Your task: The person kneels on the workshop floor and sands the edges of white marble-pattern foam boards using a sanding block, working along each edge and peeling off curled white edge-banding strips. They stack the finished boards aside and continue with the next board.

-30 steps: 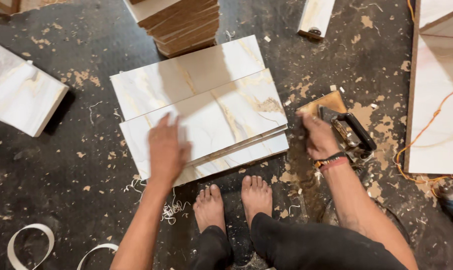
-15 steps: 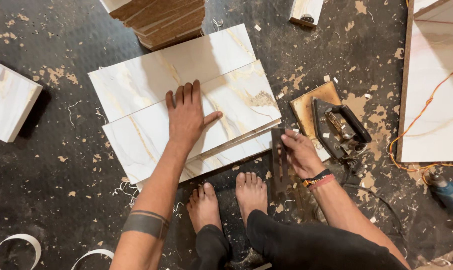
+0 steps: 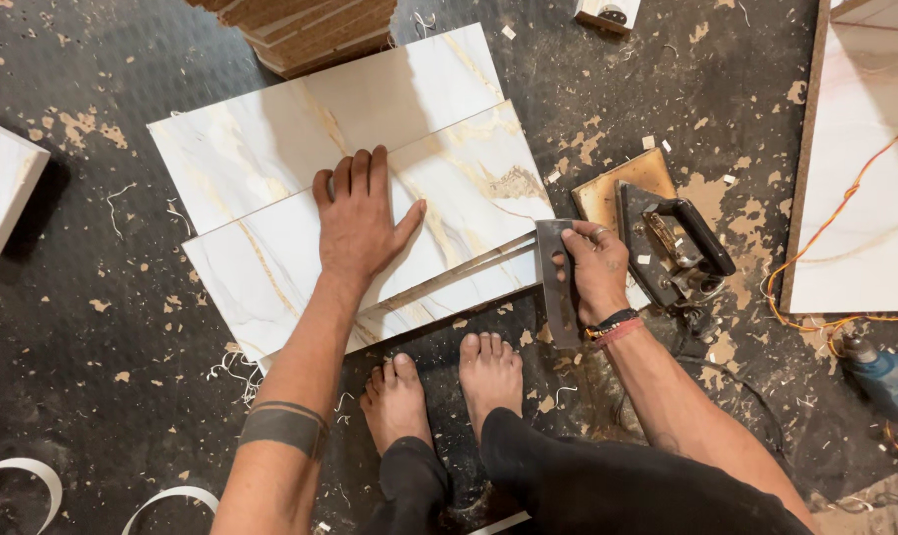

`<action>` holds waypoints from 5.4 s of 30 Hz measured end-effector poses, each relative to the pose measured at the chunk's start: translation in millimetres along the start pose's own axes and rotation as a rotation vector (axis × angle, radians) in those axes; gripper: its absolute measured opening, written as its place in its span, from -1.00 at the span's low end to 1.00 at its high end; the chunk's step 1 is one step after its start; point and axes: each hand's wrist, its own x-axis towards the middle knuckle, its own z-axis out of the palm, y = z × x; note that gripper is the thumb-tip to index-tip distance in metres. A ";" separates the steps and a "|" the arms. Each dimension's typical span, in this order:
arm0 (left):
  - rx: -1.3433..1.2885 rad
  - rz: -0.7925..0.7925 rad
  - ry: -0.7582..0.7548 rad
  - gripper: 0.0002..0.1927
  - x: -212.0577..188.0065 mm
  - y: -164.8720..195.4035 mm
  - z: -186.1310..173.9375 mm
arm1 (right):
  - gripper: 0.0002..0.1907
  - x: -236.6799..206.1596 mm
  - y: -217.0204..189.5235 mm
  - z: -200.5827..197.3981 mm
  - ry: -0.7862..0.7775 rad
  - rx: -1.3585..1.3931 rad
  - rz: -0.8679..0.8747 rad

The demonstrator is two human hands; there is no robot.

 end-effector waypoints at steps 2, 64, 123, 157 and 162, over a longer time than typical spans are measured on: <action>0.001 0.005 -0.014 -0.17 0.9 -0.6 -0.3 | -0.74 0.1 -1.5 1.7 -0.004 -0.003 0.008; -0.049 0.171 -0.093 -0.15 2.3 -9.1 6.2 | -0.80 86.6 -111.7 48.5 -0.090 -1.083 -0.463; 0.235 0.222 -0.160 -0.30 -39.9 38.3 26.6 | -0.78 135.1 -158.9 69.2 -0.522 -1.899 -0.953; -0.171 0.427 -0.362 -0.06 -69.3 1.0 20.4 | -0.83 -20.8 -81.1 361.7 -0.919 -1.496 -1.202; -0.147 0.502 -0.388 -0.12 -68.0 -8.0 -7.1 | -0.81 -27.5 -78.0 365.5 -0.883 -1.480 -1.222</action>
